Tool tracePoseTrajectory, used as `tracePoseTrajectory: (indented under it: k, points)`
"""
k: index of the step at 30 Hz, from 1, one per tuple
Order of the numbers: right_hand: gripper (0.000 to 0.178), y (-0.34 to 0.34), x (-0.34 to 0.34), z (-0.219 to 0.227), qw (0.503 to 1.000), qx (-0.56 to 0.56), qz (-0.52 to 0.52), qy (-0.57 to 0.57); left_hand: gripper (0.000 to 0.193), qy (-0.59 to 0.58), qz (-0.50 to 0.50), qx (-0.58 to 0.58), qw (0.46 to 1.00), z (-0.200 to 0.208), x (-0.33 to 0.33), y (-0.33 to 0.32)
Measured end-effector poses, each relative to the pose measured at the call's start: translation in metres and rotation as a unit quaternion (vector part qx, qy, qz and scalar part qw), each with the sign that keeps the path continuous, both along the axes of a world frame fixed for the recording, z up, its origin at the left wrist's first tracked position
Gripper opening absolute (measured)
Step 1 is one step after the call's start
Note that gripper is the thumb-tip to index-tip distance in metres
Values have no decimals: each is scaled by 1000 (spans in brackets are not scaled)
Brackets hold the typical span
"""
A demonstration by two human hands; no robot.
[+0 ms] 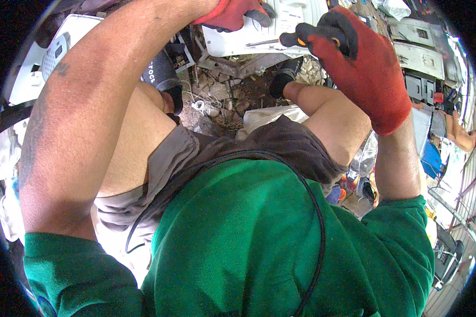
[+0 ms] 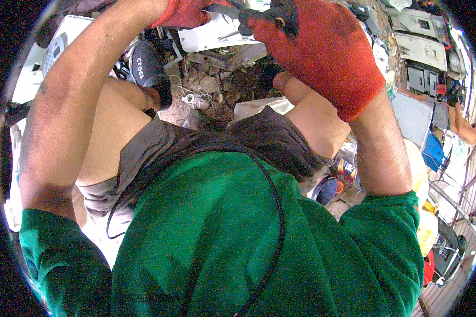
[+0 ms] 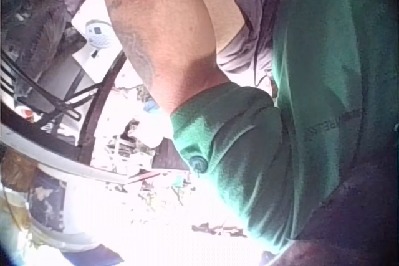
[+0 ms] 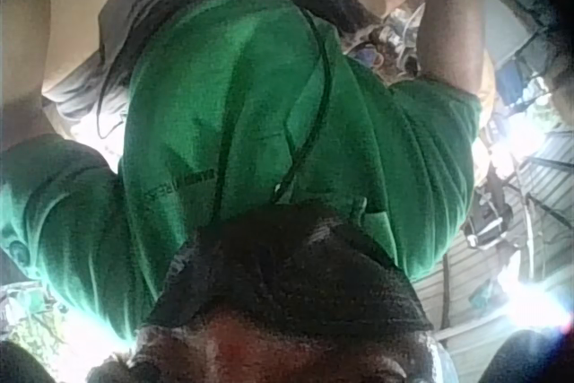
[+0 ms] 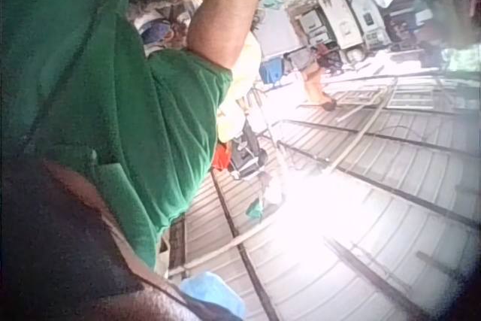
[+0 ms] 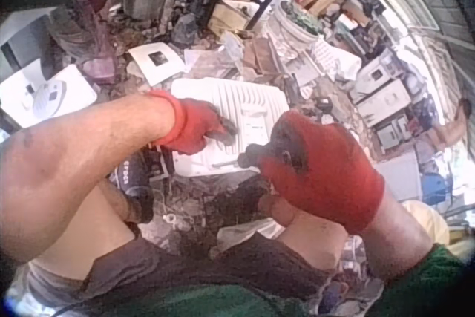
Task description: The person disassembles an electronic component using pliers and a screwdriver, removing small parts and wires one at a time.
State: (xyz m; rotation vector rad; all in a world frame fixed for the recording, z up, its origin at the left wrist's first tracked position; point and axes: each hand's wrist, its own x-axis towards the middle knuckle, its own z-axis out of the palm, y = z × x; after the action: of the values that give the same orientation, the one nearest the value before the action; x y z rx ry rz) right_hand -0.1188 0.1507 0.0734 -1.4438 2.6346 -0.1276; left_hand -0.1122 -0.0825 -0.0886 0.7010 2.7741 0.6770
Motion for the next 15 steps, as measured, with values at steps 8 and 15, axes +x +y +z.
tracePoseTrajectory:
  k: [8,15]
  points:
    - [36,-2,11,4,999,5,28,-14,64,36,-30,-9,999,-4,-2,-3]
    - [41,4,4,-9,999,-24,47,3,62,51,-32,-21,998,-4,-6,0]
